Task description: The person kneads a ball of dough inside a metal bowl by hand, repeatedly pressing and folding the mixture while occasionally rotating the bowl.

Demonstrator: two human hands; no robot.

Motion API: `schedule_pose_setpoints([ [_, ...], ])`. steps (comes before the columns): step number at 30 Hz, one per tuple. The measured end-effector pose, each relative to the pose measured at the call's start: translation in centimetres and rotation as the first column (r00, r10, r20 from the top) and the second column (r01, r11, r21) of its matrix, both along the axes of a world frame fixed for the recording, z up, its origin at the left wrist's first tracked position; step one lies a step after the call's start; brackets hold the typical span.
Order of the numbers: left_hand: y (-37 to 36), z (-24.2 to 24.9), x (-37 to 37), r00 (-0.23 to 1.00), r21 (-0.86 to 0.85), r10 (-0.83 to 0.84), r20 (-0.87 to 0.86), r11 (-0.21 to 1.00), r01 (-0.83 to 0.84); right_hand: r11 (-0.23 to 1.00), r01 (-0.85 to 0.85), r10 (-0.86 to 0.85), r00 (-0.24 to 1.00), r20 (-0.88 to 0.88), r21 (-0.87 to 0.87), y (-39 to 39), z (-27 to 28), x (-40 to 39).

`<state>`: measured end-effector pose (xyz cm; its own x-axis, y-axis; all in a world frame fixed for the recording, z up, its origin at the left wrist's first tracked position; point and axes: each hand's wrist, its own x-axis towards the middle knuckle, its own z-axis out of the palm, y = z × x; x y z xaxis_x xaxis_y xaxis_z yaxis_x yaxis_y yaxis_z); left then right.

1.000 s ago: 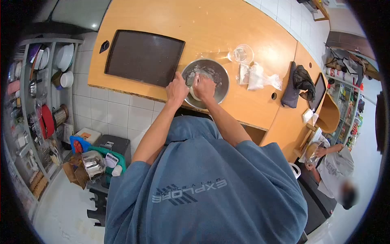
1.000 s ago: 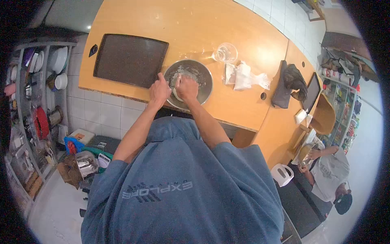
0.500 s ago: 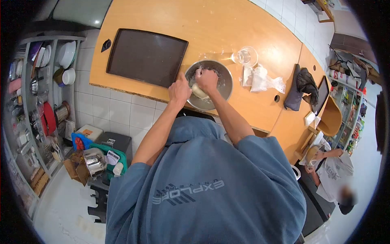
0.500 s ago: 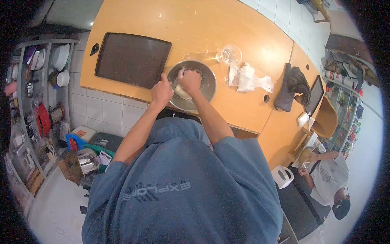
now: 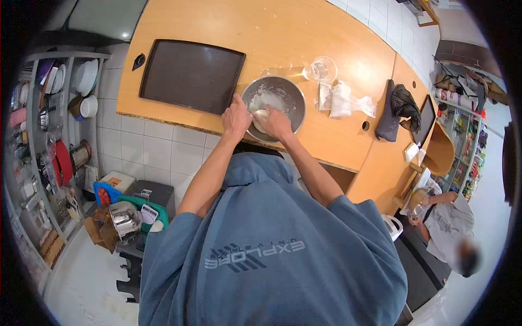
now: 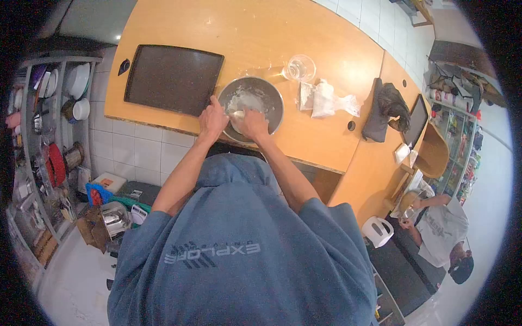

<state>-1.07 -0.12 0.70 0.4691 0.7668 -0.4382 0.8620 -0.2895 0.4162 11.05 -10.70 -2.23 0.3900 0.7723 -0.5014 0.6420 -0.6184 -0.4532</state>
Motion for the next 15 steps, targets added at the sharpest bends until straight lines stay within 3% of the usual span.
schedule_pose_setpoints([
  [4, 0.1, -0.5, -0.1, 0.999, 0.018, -0.044, -0.021, 0.999, 0.044, 0.994, 0.046, -0.041, 0.998, -0.052, 0.103, -0.9, 0.3, 1.0],
  [10, 0.0, -1.2, -0.2, 0.998, 0.012, -0.052, -0.026, 0.999, 0.052, 0.989, 0.028, -0.056, 0.979, 0.195, 0.145, 0.0, 2.2, -0.8],
  [13, 0.1, -1.2, -0.2, 0.999, 0.006, -0.043, -0.029, 0.999, 0.043, 0.948, -0.041, -0.114, 0.882, 0.456, 0.317, 0.3, 0.8, -2.3],
  [15, 0.1, -1.3, -0.1, 0.999, 0.003, -0.038, -0.026, 0.999, 0.038, 0.939, -0.015, -0.135, 0.903, 0.407, 0.345, 0.3, 0.0, -3.1],
])
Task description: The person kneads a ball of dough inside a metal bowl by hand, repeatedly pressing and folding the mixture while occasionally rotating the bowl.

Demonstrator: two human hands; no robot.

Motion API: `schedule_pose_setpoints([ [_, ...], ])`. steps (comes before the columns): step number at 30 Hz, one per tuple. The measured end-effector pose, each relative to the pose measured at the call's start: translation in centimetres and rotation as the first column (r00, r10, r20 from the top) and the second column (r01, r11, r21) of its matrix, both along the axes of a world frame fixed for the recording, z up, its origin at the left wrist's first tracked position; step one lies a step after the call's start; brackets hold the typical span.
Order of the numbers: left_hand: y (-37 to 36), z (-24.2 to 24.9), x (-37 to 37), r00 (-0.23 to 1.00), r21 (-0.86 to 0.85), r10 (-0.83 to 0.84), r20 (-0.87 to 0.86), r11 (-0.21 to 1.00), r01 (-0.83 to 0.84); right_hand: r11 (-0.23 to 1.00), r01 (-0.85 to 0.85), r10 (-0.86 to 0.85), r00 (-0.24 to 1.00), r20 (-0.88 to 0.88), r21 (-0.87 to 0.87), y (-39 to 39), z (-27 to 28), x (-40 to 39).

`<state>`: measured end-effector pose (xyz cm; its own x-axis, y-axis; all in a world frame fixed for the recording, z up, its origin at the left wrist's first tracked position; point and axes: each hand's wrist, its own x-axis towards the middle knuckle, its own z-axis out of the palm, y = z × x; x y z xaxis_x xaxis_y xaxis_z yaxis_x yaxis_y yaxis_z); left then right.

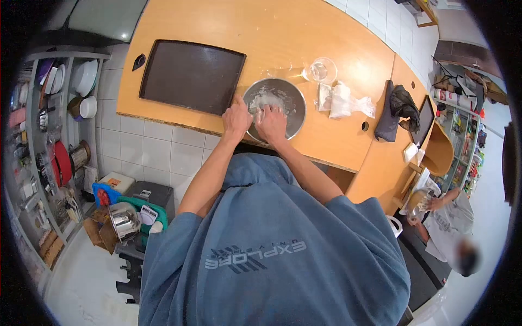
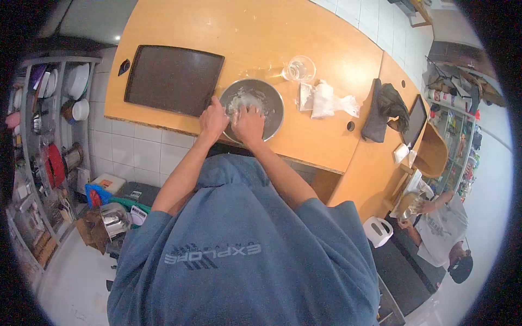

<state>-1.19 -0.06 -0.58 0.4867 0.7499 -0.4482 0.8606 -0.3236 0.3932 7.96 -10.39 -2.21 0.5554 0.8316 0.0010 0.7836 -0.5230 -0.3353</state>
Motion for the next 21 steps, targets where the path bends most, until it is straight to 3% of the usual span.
schedule_pose_setpoints([
  [4, 0.1, 0.4, 0.0, 1.0, -0.018, 0.003, 0.008, 1.0, -0.003, 0.999, 0.024, -0.027, 0.994, -0.103, -0.029, 1.2, -1.5, -0.2],
  [7, 0.4, 0.7, 0.2, 1.0, -0.027, -0.008, 0.0, 1.0, 0.008, 0.998, 0.01, -0.005, 0.998, -0.069, 0.067, 1.6, -2.6, 0.5],
  [13, 0.4, 0.2, -0.2, 0.999, -0.021, -0.019, 0.046, 1.0, 0.02, 0.978, -0.057, 0.031, 0.991, -0.13, -0.202, 3.7, -3.5, 2.4],
  [16, 0.6, 0.6, -0.2, 1.0, -0.028, -0.001, 0.018, 1.0, 0.001, 0.976, -0.115, 0.077, 0.976, -0.202, -0.185, 4.5, -3.1, 3.3],
  [21, 0.3, 1.0, 0.0, 0.999, -0.035, 0.034, -0.006, 0.999, -0.034, 0.944, -0.081, -0.029, 0.944, -0.327, -0.319, 5.1, -2.4, 4.3],
])
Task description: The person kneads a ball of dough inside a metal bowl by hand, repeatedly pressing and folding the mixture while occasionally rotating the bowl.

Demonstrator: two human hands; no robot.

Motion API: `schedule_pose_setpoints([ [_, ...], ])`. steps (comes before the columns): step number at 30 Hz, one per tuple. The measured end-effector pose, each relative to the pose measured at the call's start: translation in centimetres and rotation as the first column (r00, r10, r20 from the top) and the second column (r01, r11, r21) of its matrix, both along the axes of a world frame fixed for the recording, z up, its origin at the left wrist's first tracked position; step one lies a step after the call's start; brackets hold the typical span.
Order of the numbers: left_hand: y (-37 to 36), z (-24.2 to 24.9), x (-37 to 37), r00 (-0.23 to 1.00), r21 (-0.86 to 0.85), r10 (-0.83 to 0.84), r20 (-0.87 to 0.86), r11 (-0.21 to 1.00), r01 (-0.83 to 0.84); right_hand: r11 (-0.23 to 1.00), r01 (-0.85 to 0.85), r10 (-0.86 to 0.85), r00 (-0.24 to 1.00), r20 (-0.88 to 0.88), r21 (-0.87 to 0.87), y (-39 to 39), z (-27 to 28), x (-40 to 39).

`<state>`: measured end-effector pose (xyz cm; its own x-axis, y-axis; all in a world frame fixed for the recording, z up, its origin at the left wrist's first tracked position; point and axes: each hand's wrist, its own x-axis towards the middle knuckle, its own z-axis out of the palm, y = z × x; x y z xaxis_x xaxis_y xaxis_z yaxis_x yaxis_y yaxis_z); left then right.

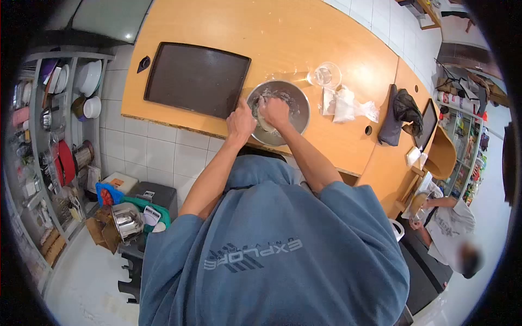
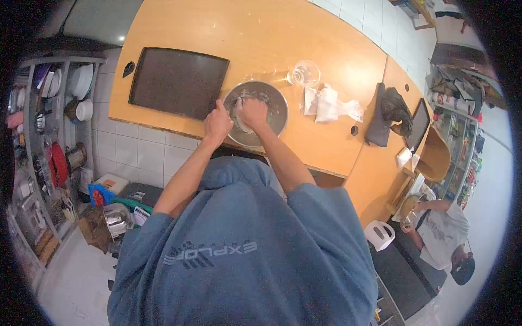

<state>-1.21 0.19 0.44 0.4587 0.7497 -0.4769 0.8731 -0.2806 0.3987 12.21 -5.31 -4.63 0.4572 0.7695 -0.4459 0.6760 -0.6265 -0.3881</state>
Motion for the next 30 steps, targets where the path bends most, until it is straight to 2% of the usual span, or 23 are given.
schedule_pose_setpoints([
  [4, 0.0, 0.7, 0.0, 1.0, -0.016, 0.006, 0.008, 1.0, -0.006, 0.993, 0.118, -0.118, 0.987, -0.108, -0.006, -0.8, 0.6, 1.6],
  [7, 0.1, 0.5, 0.1, 1.0, -0.02, 0.017, -0.001, 1.0, -0.017, 0.979, 0.159, -0.156, 0.987, -0.041, 0.128, -1.7, 4.7, 0.8],
  [10, -0.1, -0.4, -0.2, 0.999, 0.013, 0.014, 0.045, 1.0, -0.015, 0.987, 0.108, -0.106, 0.994, -0.025, 0.118, -2.9, 4.8, -0.4],
  [13, -0.2, 0.1, -0.2, 1.0, -0.014, 0.018, 0.022, 1.0, -0.017, 0.914, -0.103, 0.013, 0.974, 0.227, 0.392, -4.7, 2.5, -2.4],
  [14, 0.1, 0.5, 0.1, 1.0, -0.032, 0.021, 0.004, 0.999, -0.021, 0.92, -0.123, 0.022, 0.964, 0.266, 0.372, -5.3, 2.8, -2.8],
  [17, 0.1, 0.5, 0.1, 1.0, -0.037, 0.003, -0.002, 0.999, -0.003, 0.981, -0.025, 0.004, 0.994, 0.11, 0.19, -5.9, 1.5, -3.6],
  [20, -0.2, -1.0, 0.0, 1.0, 0.002, 0.008, 0.006, 1.0, -0.008, 0.975, -0.032, -0.01, 0.983, 0.184, 0.222, -5.7, 1.0, -4.1],
  [23, -0.1, 0.4, 0.1, 1.0, 0.0, -0.006, 0.029, 1.0, 0.006, 0.981, -0.033, -0.006, 0.98, 0.198, 0.191, -4.7, 1.0, -3.9],
  [30, 0.4, -0.2, -0.6, 0.999, -0.05, -0.029, 0.035, 0.998, 0.03, 0.999, -0.035, 0.032, 0.994, 0.107, 0.033, -1.4, -0.4, -1.5],
])
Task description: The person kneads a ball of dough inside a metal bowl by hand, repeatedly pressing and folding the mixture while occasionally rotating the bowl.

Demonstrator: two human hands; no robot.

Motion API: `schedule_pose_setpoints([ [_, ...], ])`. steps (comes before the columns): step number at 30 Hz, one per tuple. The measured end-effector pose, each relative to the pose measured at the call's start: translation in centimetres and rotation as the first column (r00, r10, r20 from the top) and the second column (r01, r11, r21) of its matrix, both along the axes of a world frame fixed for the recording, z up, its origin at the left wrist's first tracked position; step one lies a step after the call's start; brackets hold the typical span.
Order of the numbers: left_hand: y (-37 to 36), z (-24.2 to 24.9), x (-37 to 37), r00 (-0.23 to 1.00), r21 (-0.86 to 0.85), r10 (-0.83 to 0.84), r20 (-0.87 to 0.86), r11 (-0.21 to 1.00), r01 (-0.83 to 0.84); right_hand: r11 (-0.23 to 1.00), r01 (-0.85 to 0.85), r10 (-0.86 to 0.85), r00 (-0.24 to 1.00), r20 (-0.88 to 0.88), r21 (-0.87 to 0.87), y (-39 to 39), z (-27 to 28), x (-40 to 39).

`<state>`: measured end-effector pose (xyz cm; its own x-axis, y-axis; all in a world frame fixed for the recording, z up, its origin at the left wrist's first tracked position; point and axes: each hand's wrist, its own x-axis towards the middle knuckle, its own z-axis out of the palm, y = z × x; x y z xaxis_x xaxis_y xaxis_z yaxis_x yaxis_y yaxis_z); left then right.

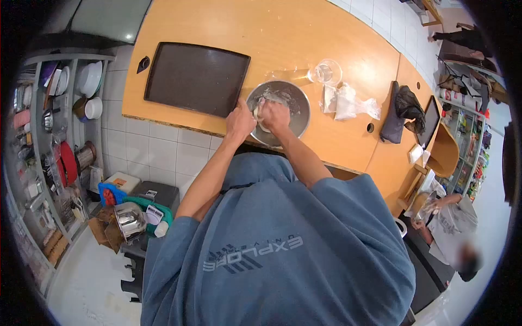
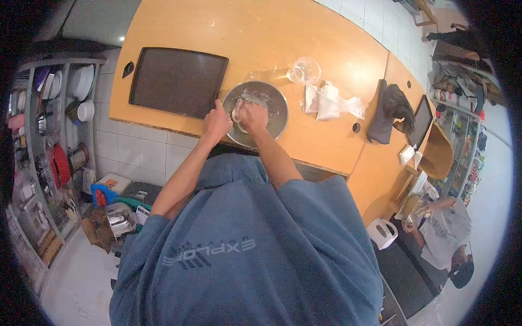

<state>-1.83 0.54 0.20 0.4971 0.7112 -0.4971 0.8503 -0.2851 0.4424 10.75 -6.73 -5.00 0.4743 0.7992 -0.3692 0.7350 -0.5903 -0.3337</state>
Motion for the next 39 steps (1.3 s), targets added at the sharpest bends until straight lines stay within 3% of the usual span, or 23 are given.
schedule_pose_setpoints([
  [5, -3.0, 1.0, -2.7, 0.996, -0.009, 0.034, 0.078, 0.999, -0.033, 0.999, 0.035, -0.036, 0.999, 0.019, 0.012, -0.1, -0.4, -0.2],
  [8, -4.2, 1.2, -2.5, 0.989, -0.131, 0.143, -0.039, 0.98, -0.147, 0.995, 0.095, -0.097, 0.994, -0.05, -0.044, 0.2, 0.8, 0.0],
  [11, -3.3, 1.1, -2.4, 0.989, -0.16, 0.128, -0.081, 0.977, -0.139, 0.993, 0.051, -0.073, 0.974, -0.215, -0.105, 0.1, 1.7, 1.1],
  [14, -3.0, -0.3, -2.5, 0.981, 0.05, 0.155, 0.12, 0.986, -0.162, 0.978, 0.159, -0.099, 0.923, -0.371, 0.135, -1.6, 0.4, 1.9],
  [17, -2.6, 0.5, -2.0, 0.989, 0.047, 0.141, 0.052, 0.989, -0.144, 0.972, 0.086, 0.005, 0.923, -0.386, 0.218, -2.8, -0.7, 2.8],
  [20, -2.7, 0.7, -1.6, 0.988, 0.036, 0.153, 0.009, 0.988, -0.153, 0.996, 0.082, -0.064, 0.919, -0.39, 0.028, -2.1, 4.4, 2.1],
  [23, -2.6, -1.2, -2.1, 0.991, 0.07, 0.117, 0.065, 0.99, -0.122, 0.986, 0.114, -0.137, 0.97, -0.2, -0.121, -1.9, 5.4, 1.2],
  [26, -2.3, -0.1, -1.7, 0.991, 0.026, 0.132, -0.005, 0.991, -0.132, 0.995, -0.011, 0.011, 1.0, 0.005, 0.099, -3.9, 2.5, -0.4],
  [29, -2.2, -0.8, -1.8, 0.995, 0.048, 0.097, -0.016, 0.994, -0.096, 0.97, -0.002, -0.059, 0.969, 0.241, 0.244, -4.2, 3.8, -3.0],
  [32, -2.1, -0.5, -1.7, 0.995, 0.036, 0.097, 0.002, 0.995, -0.097, 0.979, 0.042, -0.053, 0.997, 0.054, 0.199, -4.3, 2.1, -3.5],
  [39, -2.2, -1.1, -2.0, 0.995, 0.071, 0.087, 0.051, 0.993, -0.09, 0.974, 0.083, -0.099, 0.993, 0.069, 0.212, -2.5, 1.7, -2.5],
])
